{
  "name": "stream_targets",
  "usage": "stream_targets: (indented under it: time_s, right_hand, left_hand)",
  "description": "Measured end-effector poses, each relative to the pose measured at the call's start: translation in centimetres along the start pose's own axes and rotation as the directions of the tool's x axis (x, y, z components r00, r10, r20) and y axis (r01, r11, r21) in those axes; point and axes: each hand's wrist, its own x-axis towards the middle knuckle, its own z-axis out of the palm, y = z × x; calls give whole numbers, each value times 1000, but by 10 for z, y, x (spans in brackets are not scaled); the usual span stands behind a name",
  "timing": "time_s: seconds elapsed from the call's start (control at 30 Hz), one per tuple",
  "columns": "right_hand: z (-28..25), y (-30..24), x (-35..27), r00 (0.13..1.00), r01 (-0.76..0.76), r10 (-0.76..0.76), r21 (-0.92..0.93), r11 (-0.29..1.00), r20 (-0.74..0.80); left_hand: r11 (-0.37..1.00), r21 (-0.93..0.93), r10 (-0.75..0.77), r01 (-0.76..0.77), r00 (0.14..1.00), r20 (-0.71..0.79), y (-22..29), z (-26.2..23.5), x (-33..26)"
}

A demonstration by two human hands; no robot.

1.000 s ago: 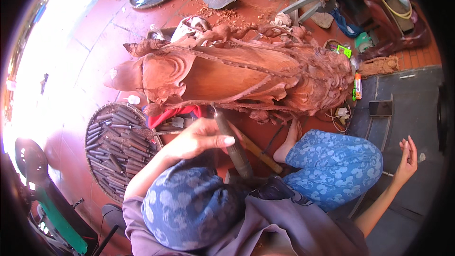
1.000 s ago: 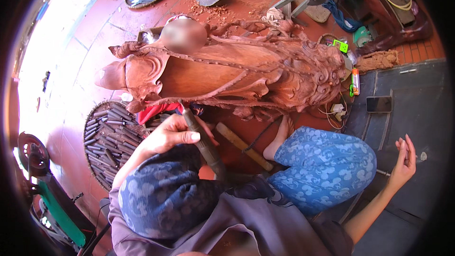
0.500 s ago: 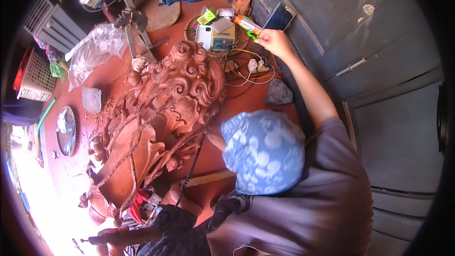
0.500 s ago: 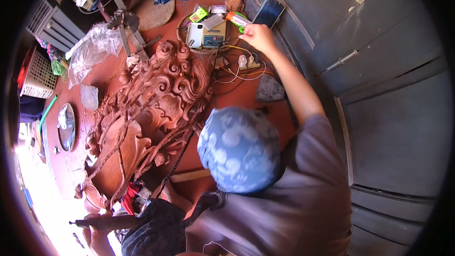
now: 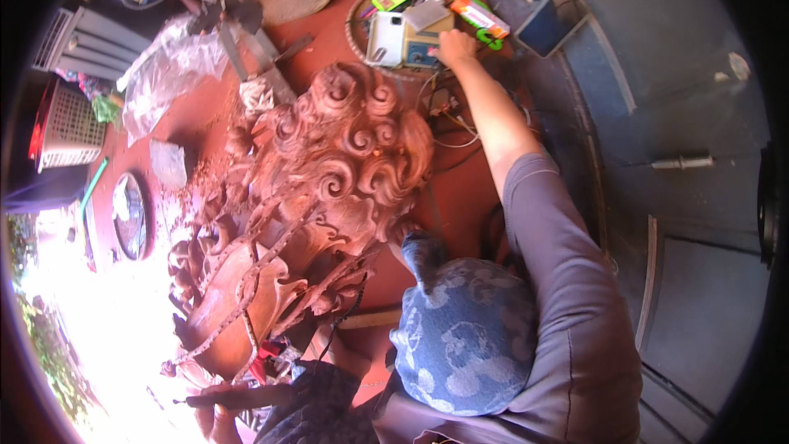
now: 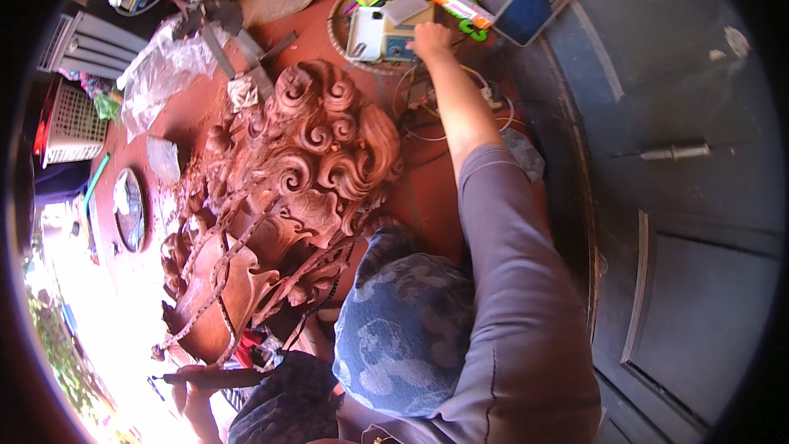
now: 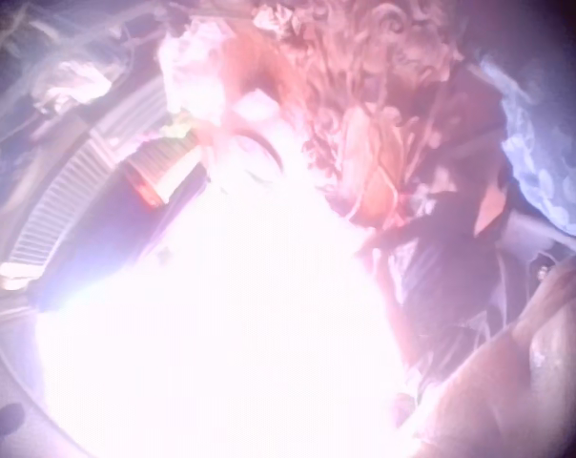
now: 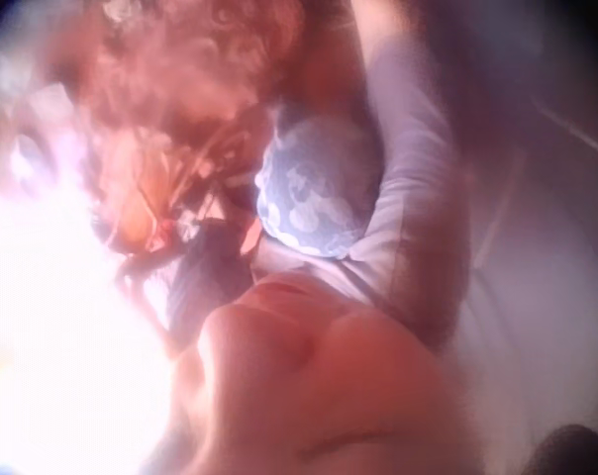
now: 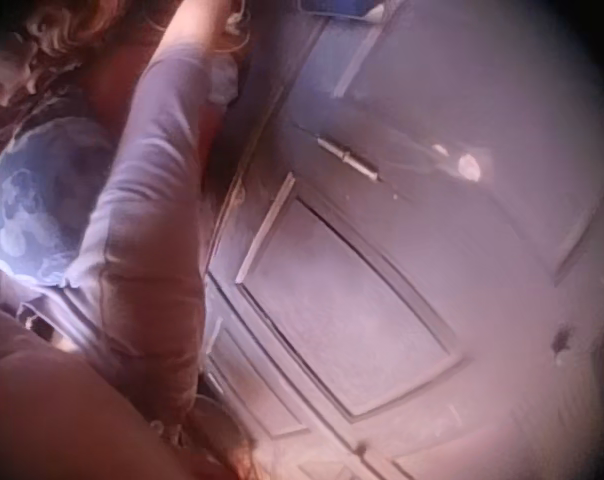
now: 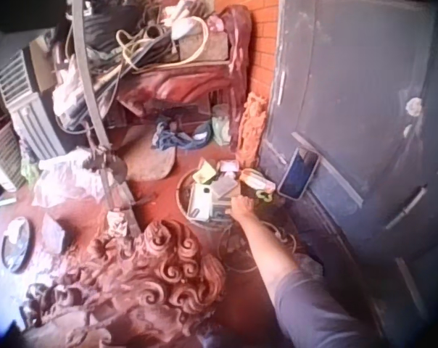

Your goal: The person uses a rotary carving tool to shape and detail a large wooden sculpture of a horse. They hold the tool with both hands and carefully carve the horse's neck and mane area, then briefly wipe the surface with a cloth.

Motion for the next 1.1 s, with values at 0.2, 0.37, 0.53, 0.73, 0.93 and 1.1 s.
stream_targets:
  time_s: [0.2, 0.37, 0.53, 0.73, 0.93, 1.1]
  right_hand:
    - [26, -14, 7, 994, 113, -112, -39, 993, 19]
    - [-2, 37, -7, 931, 237, -140, 264, 935, -338]
    - [-146, -91, -177, 884, 367, -374, 912, 183, -281]
    - [-231, -183, -274, 172, 187, -963, 967, -174, -206]
    - [-257, -188, -292, 69, -252, -997, 968, 4, 22]
    - [-246, -126, -261, 366, -97, -926, 987, -131, -87]
  left_hand:
    - [985, 54, -148, 162, 968, -201, 17, 9, -18]
    - [999, 35, -43, 40, 996, 77, 64, 45, 20]
    - [995, -46, -85, 85, 996, 18, 60, 43, -14]
    - [980, -174, 98, -100, 995, -20, 79, 103, 10]
    - [858, -183, 465, -479, 878, -117, 84, 159, 22]
    - [577, 526, 400, -625, 777, 485, 74, 146, 6]
